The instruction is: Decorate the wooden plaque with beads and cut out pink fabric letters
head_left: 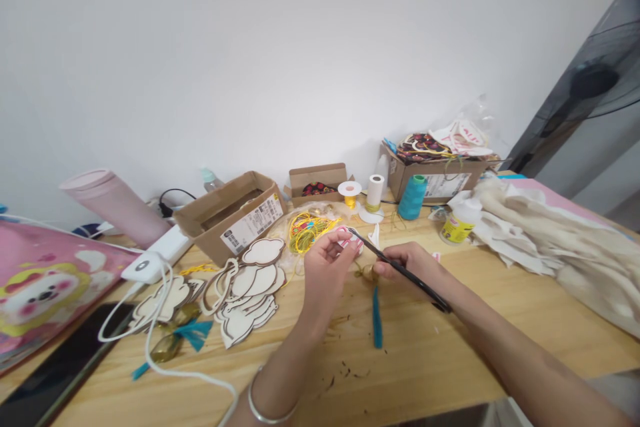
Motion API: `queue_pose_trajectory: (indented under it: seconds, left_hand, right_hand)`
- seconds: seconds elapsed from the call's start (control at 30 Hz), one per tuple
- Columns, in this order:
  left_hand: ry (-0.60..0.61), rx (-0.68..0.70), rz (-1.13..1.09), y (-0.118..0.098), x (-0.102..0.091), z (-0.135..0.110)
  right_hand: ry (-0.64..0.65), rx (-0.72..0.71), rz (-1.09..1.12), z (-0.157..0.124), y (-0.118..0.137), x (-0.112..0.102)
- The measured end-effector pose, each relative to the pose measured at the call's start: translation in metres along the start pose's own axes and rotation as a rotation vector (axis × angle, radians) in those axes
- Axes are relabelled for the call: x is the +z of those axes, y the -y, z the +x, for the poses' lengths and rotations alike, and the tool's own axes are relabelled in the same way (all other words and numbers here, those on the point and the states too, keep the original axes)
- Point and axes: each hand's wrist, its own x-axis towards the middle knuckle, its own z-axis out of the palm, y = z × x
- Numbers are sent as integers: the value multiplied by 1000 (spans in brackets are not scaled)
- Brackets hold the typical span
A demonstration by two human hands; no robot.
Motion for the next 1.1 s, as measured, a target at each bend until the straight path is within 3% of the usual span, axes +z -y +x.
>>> queue_pose_trajectory:
  seconds: [0.3,0.73,1.1]
  left_hand:
    - [26,5,-50,0,0,1]
    - [23,57,93,5,-2,2]
    - [15,25,52,6,-1,2]
  right_hand:
    - [87,-140,8,-4,-1,-4]
    - [89,-64,-2,-2,-6,-4]
    - [20,-26,-41,-1,-7,-2]
